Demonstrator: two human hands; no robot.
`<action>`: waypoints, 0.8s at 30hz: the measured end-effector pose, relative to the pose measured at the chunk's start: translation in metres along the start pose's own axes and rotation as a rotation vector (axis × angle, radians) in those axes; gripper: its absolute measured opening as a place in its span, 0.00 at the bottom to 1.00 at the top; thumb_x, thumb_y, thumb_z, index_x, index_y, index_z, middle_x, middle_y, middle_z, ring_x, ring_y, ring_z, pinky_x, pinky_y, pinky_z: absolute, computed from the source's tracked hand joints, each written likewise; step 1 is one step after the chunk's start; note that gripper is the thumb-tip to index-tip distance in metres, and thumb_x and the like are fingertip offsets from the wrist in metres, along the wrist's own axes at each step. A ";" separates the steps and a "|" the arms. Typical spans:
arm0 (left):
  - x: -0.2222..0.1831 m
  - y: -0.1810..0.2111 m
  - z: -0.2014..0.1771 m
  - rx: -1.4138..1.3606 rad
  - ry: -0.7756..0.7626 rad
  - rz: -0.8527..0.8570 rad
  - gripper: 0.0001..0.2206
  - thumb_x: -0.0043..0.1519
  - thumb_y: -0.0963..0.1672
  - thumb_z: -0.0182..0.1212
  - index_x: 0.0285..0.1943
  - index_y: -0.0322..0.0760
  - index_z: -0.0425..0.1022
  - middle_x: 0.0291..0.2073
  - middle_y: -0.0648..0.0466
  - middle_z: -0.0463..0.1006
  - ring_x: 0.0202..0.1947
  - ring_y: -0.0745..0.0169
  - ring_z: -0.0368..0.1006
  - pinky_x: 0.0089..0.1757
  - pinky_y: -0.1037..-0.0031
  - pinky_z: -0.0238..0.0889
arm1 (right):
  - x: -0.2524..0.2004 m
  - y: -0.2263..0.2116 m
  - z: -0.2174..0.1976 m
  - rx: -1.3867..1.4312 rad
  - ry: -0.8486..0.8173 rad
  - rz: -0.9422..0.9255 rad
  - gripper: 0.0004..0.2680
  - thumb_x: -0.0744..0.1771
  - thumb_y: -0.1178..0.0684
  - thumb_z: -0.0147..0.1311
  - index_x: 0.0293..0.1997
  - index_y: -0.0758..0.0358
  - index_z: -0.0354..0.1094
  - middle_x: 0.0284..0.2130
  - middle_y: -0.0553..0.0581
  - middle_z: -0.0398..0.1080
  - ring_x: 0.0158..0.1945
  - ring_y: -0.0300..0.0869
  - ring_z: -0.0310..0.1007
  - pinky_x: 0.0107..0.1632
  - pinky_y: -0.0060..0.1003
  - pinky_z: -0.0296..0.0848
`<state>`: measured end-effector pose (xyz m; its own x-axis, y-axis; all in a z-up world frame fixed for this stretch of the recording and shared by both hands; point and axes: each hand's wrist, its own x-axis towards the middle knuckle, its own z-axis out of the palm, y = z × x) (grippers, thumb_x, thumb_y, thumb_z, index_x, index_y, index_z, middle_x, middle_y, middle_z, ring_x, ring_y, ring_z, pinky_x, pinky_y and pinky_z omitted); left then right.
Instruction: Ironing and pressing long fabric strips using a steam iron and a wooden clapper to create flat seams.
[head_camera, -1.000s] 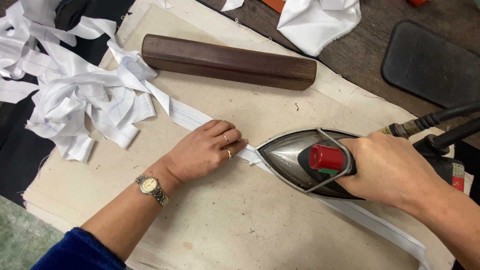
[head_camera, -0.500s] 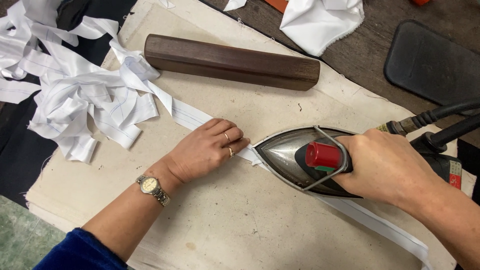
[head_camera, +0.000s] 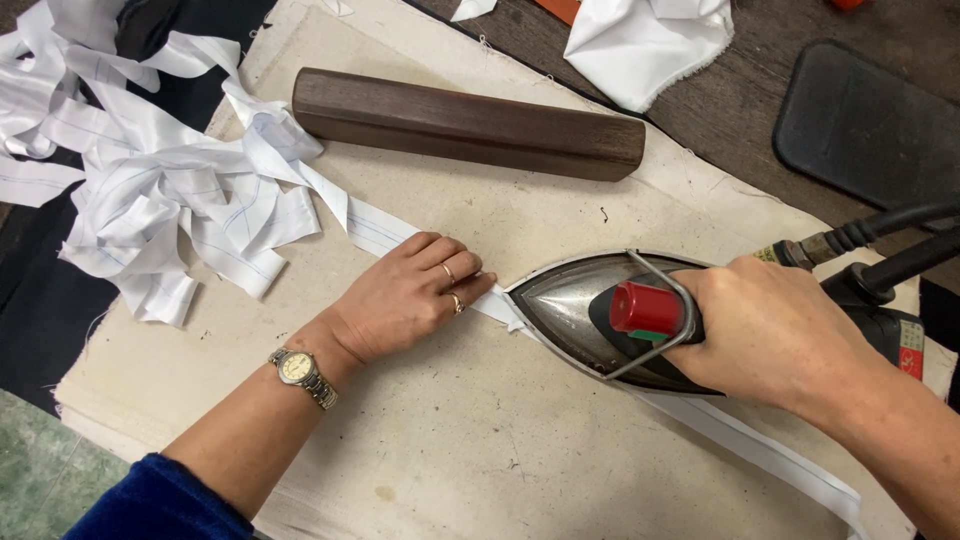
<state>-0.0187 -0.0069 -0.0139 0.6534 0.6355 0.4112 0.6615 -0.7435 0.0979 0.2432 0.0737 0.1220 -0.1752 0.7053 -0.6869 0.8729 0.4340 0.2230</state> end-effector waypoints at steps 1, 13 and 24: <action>0.000 0.000 0.000 0.000 0.000 0.000 0.07 0.64 0.38 0.54 0.49 0.32 0.74 0.38 0.51 0.69 0.39 0.53 0.65 0.43 0.67 0.61 | 0.001 -0.001 0.000 0.000 0.000 0.001 0.04 0.57 0.47 0.48 0.26 0.45 0.69 0.21 0.50 0.74 0.31 0.48 0.73 0.35 0.40 0.69; -0.006 -0.014 -0.004 -0.162 -0.079 -0.179 0.09 0.63 0.39 0.52 0.50 0.37 0.74 0.41 0.53 0.71 0.41 0.54 0.66 0.45 0.66 0.53 | 0.003 -0.003 0.000 -0.008 -0.004 0.005 0.04 0.58 0.45 0.48 0.25 0.45 0.68 0.21 0.50 0.74 0.31 0.48 0.73 0.36 0.40 0.69; -0.001 -0.018 -0.004 -0.205 -0.065 -0.139 0.06 0.64 0.38 0.48 0.43 0.35 0.72 0.36 0.51 0.70 0.38 0.53 0.65 0.44 0.66 0.57 | 0.003 -0.004 -0.001 -0.003 0.000 0.003 0.04 0.58 0.45 0.49 0.25 0.45 0.68 0.20 0.49 0.74 0.30 0.46 0.73 0.35 0.39 0.69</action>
<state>-0.0324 0.0050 -0.0120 0.5880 0.7420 0.3221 0.6629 -0.6702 0.3338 0.2392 0.0746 0.1201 -0.1722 0.7065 -0.6864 0.8720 0.4334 0.2274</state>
